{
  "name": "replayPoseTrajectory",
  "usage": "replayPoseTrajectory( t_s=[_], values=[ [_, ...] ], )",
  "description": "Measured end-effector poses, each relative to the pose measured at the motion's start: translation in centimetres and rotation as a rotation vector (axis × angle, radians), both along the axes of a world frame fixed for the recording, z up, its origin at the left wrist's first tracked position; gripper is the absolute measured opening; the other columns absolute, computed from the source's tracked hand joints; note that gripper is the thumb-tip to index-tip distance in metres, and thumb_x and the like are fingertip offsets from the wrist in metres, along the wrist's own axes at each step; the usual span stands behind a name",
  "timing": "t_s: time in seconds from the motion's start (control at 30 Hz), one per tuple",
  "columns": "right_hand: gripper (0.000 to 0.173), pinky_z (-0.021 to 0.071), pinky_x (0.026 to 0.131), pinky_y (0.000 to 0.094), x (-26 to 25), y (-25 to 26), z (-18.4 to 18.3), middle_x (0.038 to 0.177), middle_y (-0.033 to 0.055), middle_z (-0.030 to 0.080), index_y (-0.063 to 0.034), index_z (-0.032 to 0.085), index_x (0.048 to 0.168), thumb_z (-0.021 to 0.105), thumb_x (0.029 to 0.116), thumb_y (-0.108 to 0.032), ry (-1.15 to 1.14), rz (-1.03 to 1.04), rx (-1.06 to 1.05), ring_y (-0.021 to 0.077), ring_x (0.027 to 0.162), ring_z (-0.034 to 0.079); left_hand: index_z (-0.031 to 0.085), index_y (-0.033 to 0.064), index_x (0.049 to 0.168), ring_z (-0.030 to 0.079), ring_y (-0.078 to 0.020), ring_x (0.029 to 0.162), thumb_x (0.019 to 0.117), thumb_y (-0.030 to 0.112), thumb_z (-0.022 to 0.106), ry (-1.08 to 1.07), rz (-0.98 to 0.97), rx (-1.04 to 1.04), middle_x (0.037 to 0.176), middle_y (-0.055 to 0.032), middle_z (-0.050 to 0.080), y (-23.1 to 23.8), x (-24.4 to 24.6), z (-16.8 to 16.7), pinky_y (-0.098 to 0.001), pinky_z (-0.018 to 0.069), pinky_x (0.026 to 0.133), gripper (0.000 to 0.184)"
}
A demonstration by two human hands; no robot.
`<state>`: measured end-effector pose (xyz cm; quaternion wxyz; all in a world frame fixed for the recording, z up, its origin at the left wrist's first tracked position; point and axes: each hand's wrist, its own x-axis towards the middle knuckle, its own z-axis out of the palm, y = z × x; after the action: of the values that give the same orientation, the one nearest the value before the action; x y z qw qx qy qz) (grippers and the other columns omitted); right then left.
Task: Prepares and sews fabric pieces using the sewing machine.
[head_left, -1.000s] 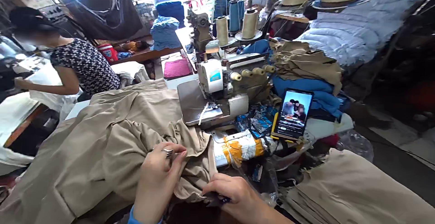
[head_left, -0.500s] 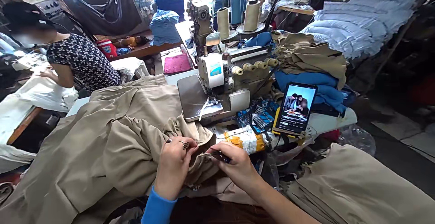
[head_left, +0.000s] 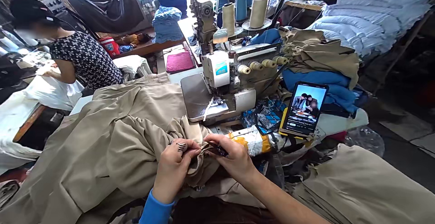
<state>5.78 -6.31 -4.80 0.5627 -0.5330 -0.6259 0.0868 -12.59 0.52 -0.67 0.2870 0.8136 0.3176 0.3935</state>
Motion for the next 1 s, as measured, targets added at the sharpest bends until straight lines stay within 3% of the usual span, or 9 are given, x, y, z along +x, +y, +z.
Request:
replayPoseTrajectory(
  t_s=[0.2,0.27,0.3,0.4,0.57,0.7,0.83,0.93,1.0],
  values=[
    [0.011,0.0613,0.074,0.0272,0.2,0.7,0.6,0.091,0.0023,0.075,-0.0089,0.075,0.101,0.073,0.0908,-0.009,-0.118,-0.013,0.089,0.0098,0.083,0.072,0.074,0.013,0.098,0.072,-0.0085,0.089,0.0915,0.014,0.071,-0.047,-0.062,0.001,0.096,0.0038,0.074,0.2,-0.1,0.2,-0.0274,0.062,0.082,0.007],
    [0.01,0.0608,0.071,0.0283,0.5,0.9,1.1,0.09,0.0043,0.074,-0.0075,0.075,0.1,0.071,0.0906,-0.006,-0.131,-0.03,0.099,0.0117,0.08,0.072,0.071,0.0163,0.1,0.068,-0.008,0.097,0.0966,0.029,0.067,0.022,-0.068,0.098,0.104,0.0031,0.07,0.1,-0.2,0.6,-0.0291,0.0591,0.086,0.014],
    [0.011,0.0607,0.071,0.0286,0.8,0.8,1.4,0.091,0.0046,0.074,-0.0076,0.075,0.101,0.071,0.0912,-0.006,-0.117,-0.034,0.084,0.0119,0.08,0.071,0.071,0.0181,0.1,0.065,-0.0105,0.104,0.0994,0.042,0.063,0.108,-0.061,0.163,0.11,0.0005,0.068,-0.1,-0.5,1.0,-0.0333,0.0559,0.091,0.025],
    [0.013,0.061,0.073,0.0295,1.9,0.7,2.5,0.103,0.0048,0.072,-0.0103,0.075,0.105,0.072,0.0922,-0.01,-0.062,-0.045,0.003,0.0114,0.086,0.07,0.076,0.0152,0.095,0.053,-0.0348,0.133,0.0996,0.065,0.047,0.428,-0.046,0.348,0.132,-0.0144,0.066,-0.7,-1.7,2.5,-0.0606,0.0355,0.11,0.058],
    [0.015,0.0605,0.071,0.0316,2.5,0.3,3.3,0.106,0.0073,0.069,-0.0104,0.076,0.106,0.072,0.0919,-0.01,-0.065,-0.012,-0.055,0.0133,0.085,0.069,0.079,0.0173,0.093,0.04,-0.0426,0.144,0.0978,0.059,0.058,0.556,-0.207,0.404,0.141,-0.0206,0.06,-0.2,-3.5,5.4,-0.0648,0.0215,0.117,0.047],
    [0.014,0.0596,0.074,0.0304,2.5,0.0,4.1,0.104,0.0068,0.069,-0.0085,0.076,0.106,0.072,0.0924,-0.011,-0.001,0.032,-0.067,0.0122,0.088,0.068,0.079,0.0209,0.105,0.053,-0.0369,0.131,0.0995,0.029,0.067,0.542,-0.318,0.545,0.125,-0.016,0.068,-0.7,-2.7,7.3,-0.0579,0.0338,0.112,0.016],
    [0.013,0.059,0.075,0.0305,2.4,-0.1,4.6,0.102,0.007,0.069,-0.0074,0.075,0.105,0.07,0.0941,-0.011,-0.001,0.054,-0.062,0.0127,0.087,0.067,0.076,0.0186,0.104,0.063,-0.0195,0.115,0.1025,0.012,0.057,0.497,-0.429,0.584,0.103,-0.0011,0.075,-0.2,-1.5,5.1,-0.0448,0.0319,0.112,0.02],
    [0.014,0.0595,0.073,0.0334,2.9,-0.4,3.9,0.102,0.0076,0.07,-0.0075,0.075,0.106,0.068,0.0946,-0.01,-0.054,0.035,-0.072,0.015,0.086,0.069,0.077,0.0194,0.101,0.067,-0.0225,0.107,0.1033,0.018,0.055,0.504,-0.374,0.626,0.087,-0.0012,0.074,1.7,-1.5,4.2,-0.0515,0.0339,0.11,0.023],
    [0.016,0.0596,0.073,0.0361,3.4,-0.7,3.5,0.102,0.008,0.07,-0.0072,0.075,0.107,0.068,0.0931,-0.007,-0.07,0.034,-0.105,0.0168,0.088,0.069,0.075,0.0194,0.091,0.066,-0.0263,0.106,0.1041,0.041,0.054,0.53,-0.271,0.696,0.085,-0.0023,0.072,3.1,-2.0,5.2,-0.0552,0.0368,0.108,0.033]
  ],
)
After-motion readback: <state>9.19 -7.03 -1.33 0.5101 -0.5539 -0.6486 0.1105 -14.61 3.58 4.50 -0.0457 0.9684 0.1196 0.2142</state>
